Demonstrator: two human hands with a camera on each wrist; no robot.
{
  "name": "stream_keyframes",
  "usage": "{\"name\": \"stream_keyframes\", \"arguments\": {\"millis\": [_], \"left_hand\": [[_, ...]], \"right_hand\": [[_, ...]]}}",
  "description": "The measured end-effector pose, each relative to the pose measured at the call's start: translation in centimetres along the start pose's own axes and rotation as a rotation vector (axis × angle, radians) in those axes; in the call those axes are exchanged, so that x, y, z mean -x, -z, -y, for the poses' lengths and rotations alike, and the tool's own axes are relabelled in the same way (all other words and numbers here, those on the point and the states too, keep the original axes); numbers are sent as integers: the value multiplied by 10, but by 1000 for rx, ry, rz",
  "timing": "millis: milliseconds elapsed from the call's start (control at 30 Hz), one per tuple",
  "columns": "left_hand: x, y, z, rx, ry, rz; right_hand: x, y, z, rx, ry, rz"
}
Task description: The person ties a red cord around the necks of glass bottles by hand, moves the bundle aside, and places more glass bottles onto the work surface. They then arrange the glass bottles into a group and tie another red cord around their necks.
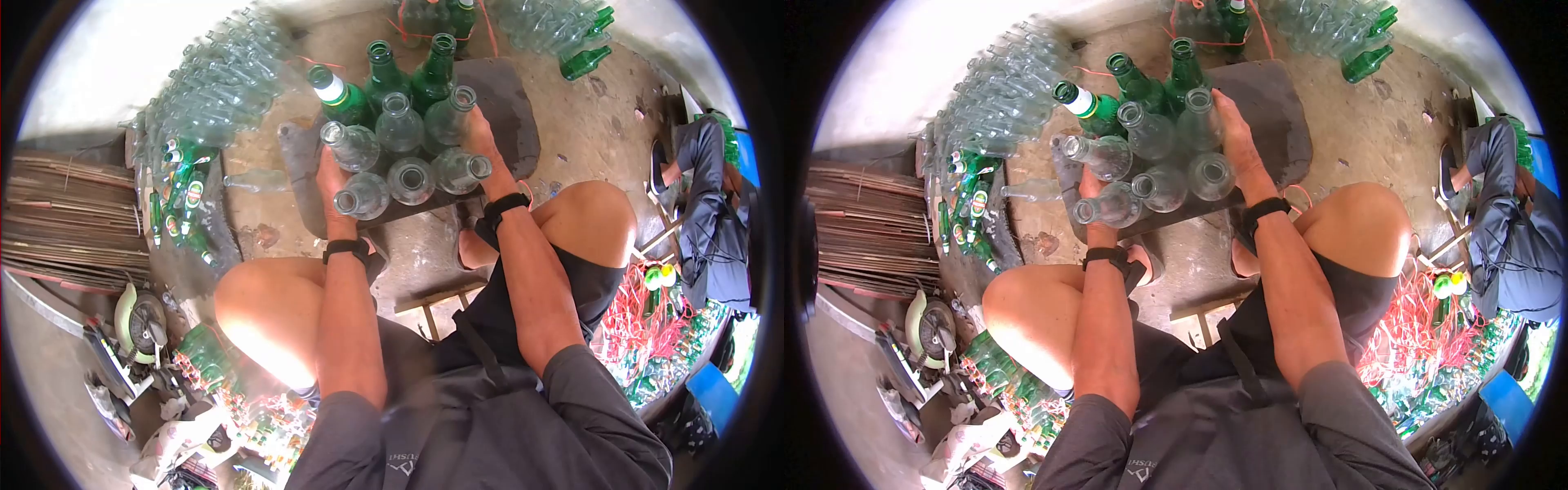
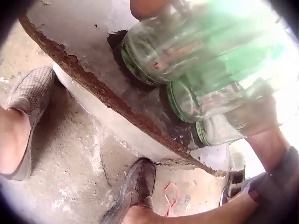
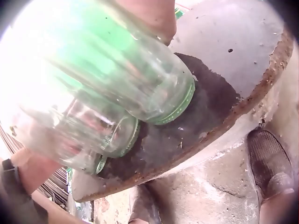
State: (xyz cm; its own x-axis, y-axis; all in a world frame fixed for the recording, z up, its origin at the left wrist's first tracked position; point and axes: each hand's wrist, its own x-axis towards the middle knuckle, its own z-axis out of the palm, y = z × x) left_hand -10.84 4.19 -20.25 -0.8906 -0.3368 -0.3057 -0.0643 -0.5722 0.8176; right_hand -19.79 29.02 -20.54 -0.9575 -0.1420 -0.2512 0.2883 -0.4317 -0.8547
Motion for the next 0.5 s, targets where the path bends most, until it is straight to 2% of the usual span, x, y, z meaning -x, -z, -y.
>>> {"name": "stream_keyframes", "arguments": {"millis": [67,167,300,367,500], "left_hand": [[-1,1,0,-6,-11,-9],[1,4,-1,-16,-24,-21],[7,10,-1,-29,-42,-39],[-7,7,-1,-36,-52,-51],[-11,7,2,-48,-70,-80]], "right_hand": [[-4,1,0,-45,-63,20],[0,-3,-1,17,-3,-25],[-1,-2,1,-8,-20,-6],[-1,0,5,-50,-54,76],[-5,4,0,1,-59,56]]}}
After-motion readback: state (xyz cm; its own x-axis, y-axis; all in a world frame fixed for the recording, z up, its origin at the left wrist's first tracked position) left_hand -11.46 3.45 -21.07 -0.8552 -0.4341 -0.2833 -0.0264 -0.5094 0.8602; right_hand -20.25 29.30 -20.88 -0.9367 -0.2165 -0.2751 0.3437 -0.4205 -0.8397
